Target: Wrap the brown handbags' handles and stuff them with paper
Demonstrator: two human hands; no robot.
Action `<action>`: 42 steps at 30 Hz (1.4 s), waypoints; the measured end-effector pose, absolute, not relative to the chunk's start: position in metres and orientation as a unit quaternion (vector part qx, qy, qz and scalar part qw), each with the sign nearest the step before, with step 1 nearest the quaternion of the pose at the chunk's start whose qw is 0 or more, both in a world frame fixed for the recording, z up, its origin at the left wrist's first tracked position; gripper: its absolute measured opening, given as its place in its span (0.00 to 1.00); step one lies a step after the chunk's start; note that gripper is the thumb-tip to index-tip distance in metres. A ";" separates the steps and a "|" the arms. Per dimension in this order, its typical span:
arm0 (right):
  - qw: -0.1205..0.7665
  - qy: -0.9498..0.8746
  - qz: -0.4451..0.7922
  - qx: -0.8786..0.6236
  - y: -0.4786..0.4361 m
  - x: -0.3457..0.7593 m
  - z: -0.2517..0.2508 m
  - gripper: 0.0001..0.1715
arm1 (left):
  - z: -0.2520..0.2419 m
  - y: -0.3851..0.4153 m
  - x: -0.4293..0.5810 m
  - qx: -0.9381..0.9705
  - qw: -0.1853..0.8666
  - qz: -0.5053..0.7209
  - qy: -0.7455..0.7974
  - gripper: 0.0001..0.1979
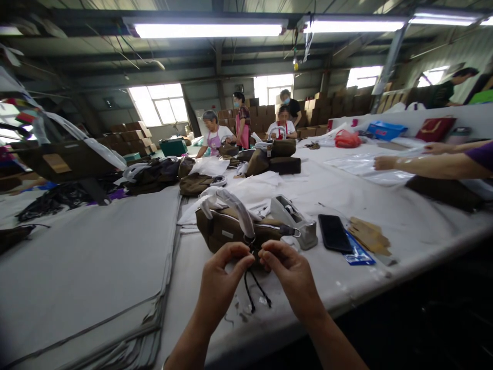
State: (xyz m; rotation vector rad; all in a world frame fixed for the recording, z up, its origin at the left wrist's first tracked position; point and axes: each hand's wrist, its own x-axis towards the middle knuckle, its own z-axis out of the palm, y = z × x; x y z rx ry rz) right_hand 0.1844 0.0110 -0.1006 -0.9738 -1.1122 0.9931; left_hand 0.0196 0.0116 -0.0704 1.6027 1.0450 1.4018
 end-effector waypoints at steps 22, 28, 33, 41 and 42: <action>0.574 -0.601 0.300 -0.468 0.012 0.189 -0.099 0.07 | -0.075 0.012 0.023 0.660 0.330 0.536 0.410 0.15; 0.582 -0.592 0.295 -0.472 0.012 0.190 -0.102 0.06 | -0.075 0.011 0.022 0.656 0.335 0.538 0.411 0.15; 0.582 -0.613 0.265 -0.465 0.013 0.190 -0.102 0.04 | -0.075 0.012 0.021 0.661 0.328 0.532 0.416 0.16; 0.579 -0.656 0.180 -0.449 0.010 0.188 -0.101 0.03 | -0.076 0.012 0.021 0.686 0.287 0.515 0.426 0.14; 0.576 -0.659 0.183 -0.447 0.010 0.188 -0.101 0.03 | -0.076 0.012 0.021 0.685 0.288 0.519 0.422 0.14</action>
